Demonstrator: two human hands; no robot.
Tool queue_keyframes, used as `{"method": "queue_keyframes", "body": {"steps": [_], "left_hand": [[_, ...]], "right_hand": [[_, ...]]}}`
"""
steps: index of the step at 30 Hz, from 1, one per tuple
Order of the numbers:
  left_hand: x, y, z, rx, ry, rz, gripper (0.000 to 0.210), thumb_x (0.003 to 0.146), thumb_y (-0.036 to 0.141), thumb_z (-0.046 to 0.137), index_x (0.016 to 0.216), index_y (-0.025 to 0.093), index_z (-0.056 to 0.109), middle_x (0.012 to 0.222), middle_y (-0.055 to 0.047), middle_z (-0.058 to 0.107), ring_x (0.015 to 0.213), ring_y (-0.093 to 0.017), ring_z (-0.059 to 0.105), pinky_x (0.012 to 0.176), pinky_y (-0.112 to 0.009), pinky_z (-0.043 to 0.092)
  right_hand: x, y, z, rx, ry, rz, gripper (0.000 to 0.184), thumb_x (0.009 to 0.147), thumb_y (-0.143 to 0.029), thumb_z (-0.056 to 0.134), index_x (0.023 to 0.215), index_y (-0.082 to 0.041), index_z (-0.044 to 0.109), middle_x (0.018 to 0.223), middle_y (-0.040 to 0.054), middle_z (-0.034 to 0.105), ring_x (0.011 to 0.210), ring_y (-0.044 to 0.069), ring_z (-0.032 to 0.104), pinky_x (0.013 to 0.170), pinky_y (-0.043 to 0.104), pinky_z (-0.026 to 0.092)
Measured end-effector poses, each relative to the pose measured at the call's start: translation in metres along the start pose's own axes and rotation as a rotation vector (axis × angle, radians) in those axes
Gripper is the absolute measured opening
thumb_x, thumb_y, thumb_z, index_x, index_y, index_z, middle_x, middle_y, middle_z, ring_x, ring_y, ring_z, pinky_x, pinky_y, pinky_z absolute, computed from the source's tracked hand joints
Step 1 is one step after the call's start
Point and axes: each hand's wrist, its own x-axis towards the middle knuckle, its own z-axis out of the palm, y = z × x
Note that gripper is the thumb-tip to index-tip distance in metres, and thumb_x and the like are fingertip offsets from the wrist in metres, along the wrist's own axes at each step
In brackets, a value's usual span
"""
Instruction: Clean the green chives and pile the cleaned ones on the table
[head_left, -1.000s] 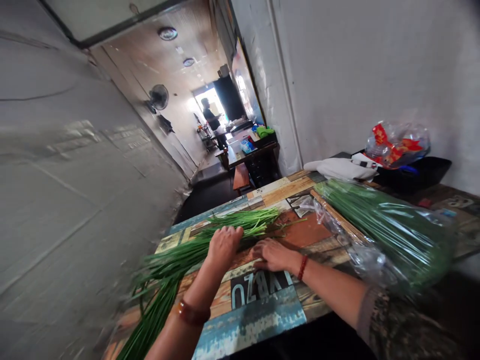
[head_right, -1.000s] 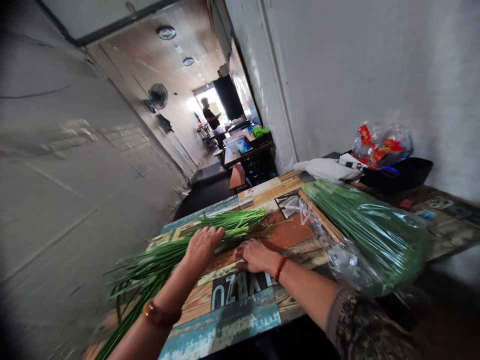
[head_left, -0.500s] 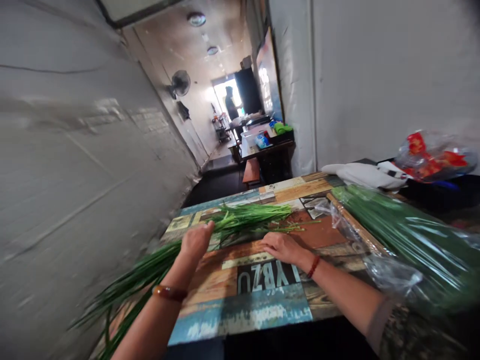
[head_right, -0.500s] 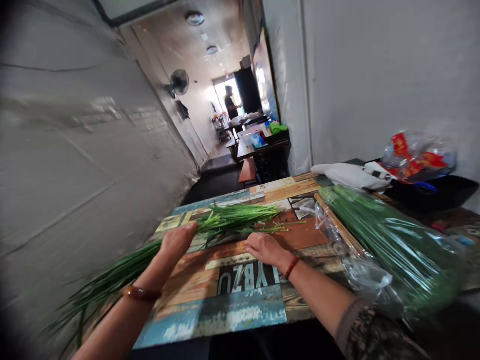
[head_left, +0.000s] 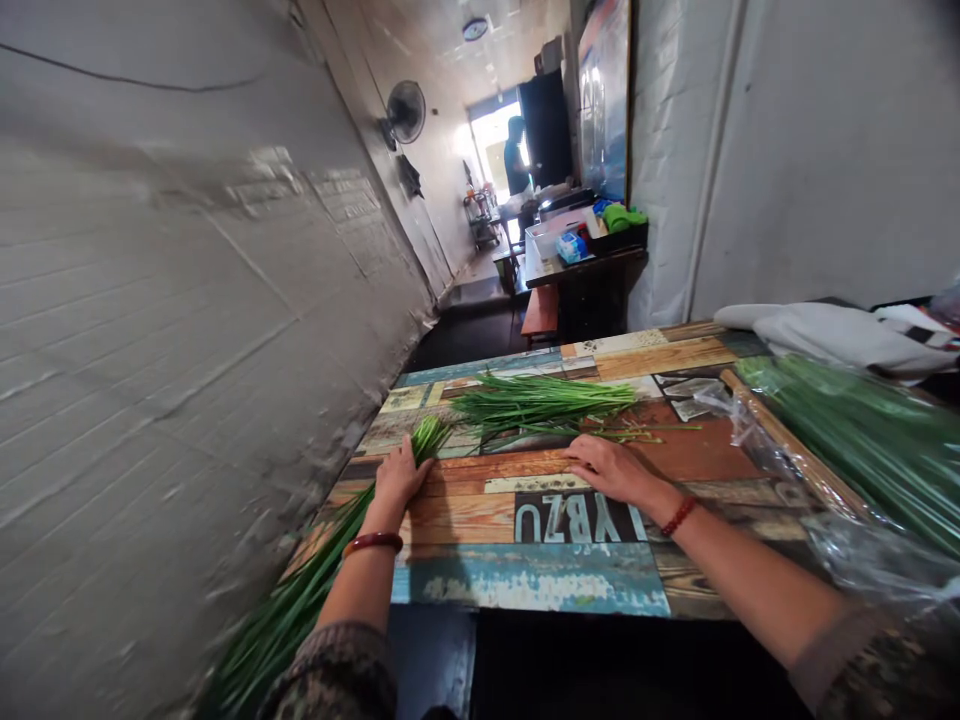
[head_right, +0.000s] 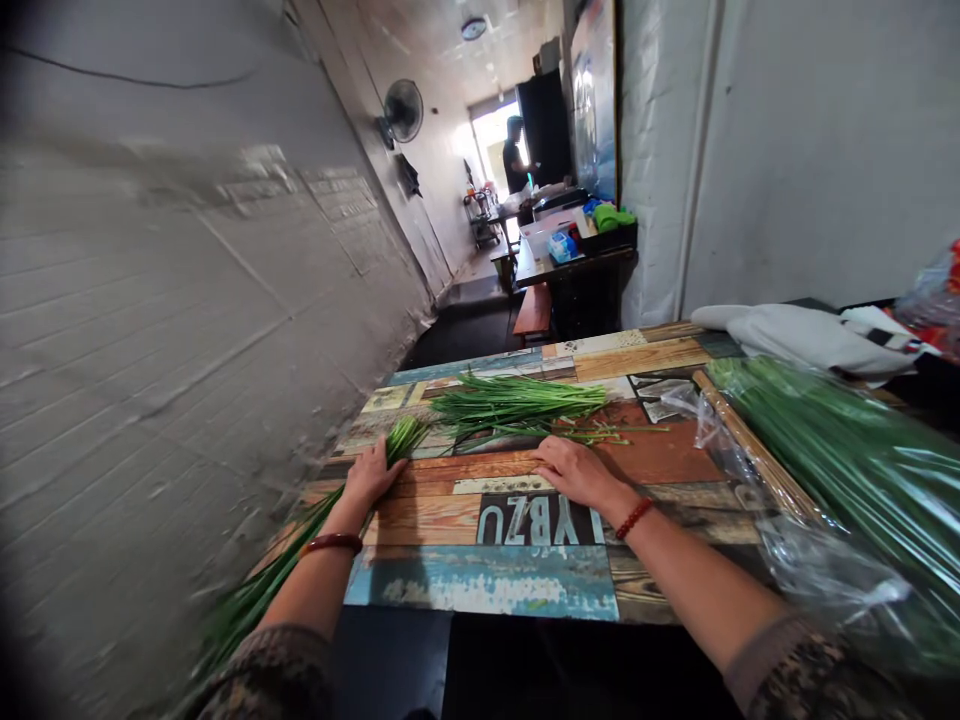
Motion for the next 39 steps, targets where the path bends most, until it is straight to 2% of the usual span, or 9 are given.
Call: {"method": "queue_keyframes", "body": {"steps": [5, 9, 13, 16, 23, 27, 31, 35, 39], "left_hand": [[-0.003, 0.001, 0.004, -0.016, 0.032, 0.121, 0.052, 0.091, 0.028, 0.037, 0.141, 0.015, 0.034, 0.116, -0.019, 0.064, 0.1, -0.027, 0.064, 0.085, -0.039, 0.049], [0.01, 0.015, -0.01, 0.043, 0.223, 0.099, 0.055, 0.089, 0.035, 0.043, 0.141, 0.014, 0.038, 0.136, -0.022, 0.052, 0.119, -0.038, 0.052, 0.098, -0.061, 0.037], [0.016, 0.078, -0.042, -0.076, 0.333, 0.308, 0.059, 0.09, 0.037, 0.044, 0.143, 0.012, 0.033, 0.146, -0.022, 0.042, 0.133, -0.032, 0.04, 0.107, -0.051, 0.034], [0.017, 0.144, -0.058, -0.157, 0.267, 0.508, 0.068, 0.086, 0.035, 0.053, 0.147, 0.016, 0.029, 0.151, -0.017, 0.035, 0.139, -0.03, 0.034, 0.113, -0.049, 0.026], [0.035, 0.248, -0.059, -0.299, 0.124, 0.745, 0.084, 0.08, 0.039, 0.062, 0.15, 0.019, 0.021, 0.157, -0.013, 0.024, 0.145, -0.03, 0.021, 0.116, -0.05, 0.018], [0.049, 0.268, -0.058, -0.296, 0.079, 0.754, 0.088, 0.078, 0.044, 0.064, 0.15, 0.021, 0.019, 0.154, -0.016, 0.03, 0.144, -0.032, 0.023, 0.114, -0.054, 0.02], [0.051, 0.273, -0.058, -0.217, 0.14, 0.778, 0.07, 0.084, 0.037, 0.057, 0.145, 0.019, 0.029, 0.137, -0.016, 0.051, 0.129, -0.028, 0.045, 0.109, -0.049, 0.028], [0.035, 0.277, -0.065, -0.128, 0.166, 0.709, 0.039, 0.087, 0.039, 0.054, 0.118, 0.016, 0.054, 0.114, -0.014, 0.06, 0.109, -0.027, 0.056, 0.091, -0.039, 0.043], [0.009, 0.283, -0.076, -0.137, 0.271, 0.596, 0.029, 0.087, 0.034, 0.052, 0.109, 0.016, 0.056, 0.108, -0.014, 0.058, 0.104, -0.028, 0.055, 0.087, -0.041, 0.043]], "right_hand": [[0.005, -0.006, -0.01, -0.025, 0.088, 0.013, 0.02, 0.093, -0.02, 0.049, 0.104, -0.02, 0.066, 0.098, 0.0071, 0.066, 0.093, 0.019, 0.061, 0.082, 0.032, 0.048], [0.014, 0.002, -0.03, -0.157, 0.275, 0.121, 0.02, 0.092, -0.02, 0.052, 0.105, -0.02, 0.067, 0.101, 0.0091, 0.068, 0.098, 0.022, 0.06, 0.088, 0.038, 0.046], [0.014, 0.022, -0.045, -0.152, 0.544, 0.253, 0.022, 0.092, -0.019, 0.05, 0.107, -0.02, 0.066, 0.105, 0.0092, 0.068, 0.101, 0.022, 0.06, 0.093, 0.04, 0.045], [0.012, 0.041, -0.046, -0.063, 0.751, 0.335, 0.023, 0.092, -0.023, 0.048, 0.109, -0.019, 0.063, 0.105, 0.0098, 0.068, 0.097, 0.021, 0.062, 0.092, 0.039, 0.047], [0.015, 0.067, -0.049, 0.019, 0.961, 0.45, 0.028, 0.091, -0.027, 0.048, 0.115, -0.017, 0.057, 0.108, 0.0123, 0.065, 0.099, 0.022, 0.061, 0.092, 0.04, 0.048], [0.018, 0.065, -0.053, -0.036, 0.942, 0.417, 0.029, 0.091, -0.025, 0.048, 0.118, -0.018, 0.055, 0.11, 0.0114, 0.065, 0.102, 0.022, 0.059, 0.094, 0.04, 0.046], [0.019, 0.062, -0.058, -0.089, 0.935, 0.424, 0.029, 0.091, -0.023, 0.047, 0.12, -0.019, 0.054, 0.111, 0.0106, 0.064, 0.103, 0.022, 0.059, 0.095, 0.039, 0.046], [0.018, 0.059, -0.064, -0.103, 0.939, 0.423, 0.028, 0.091, -0.022, 0.047, 0.119, -0.019, 0.054, 0.11, 0.0103, 0.064, 0.103, 0.022, 0.059, 0.095, 0.039, 0.046], [0.018, 0.053, -0.068, -0.104, 0.953, 0.393, 0.028, 0.092, -0.022, 0.046, 0.119, -0.02, 0.054, 0.11, 0.0099, 0.064, 0.104, 0.022, 0.058, 0.096, 0.04, 0.046]]}}
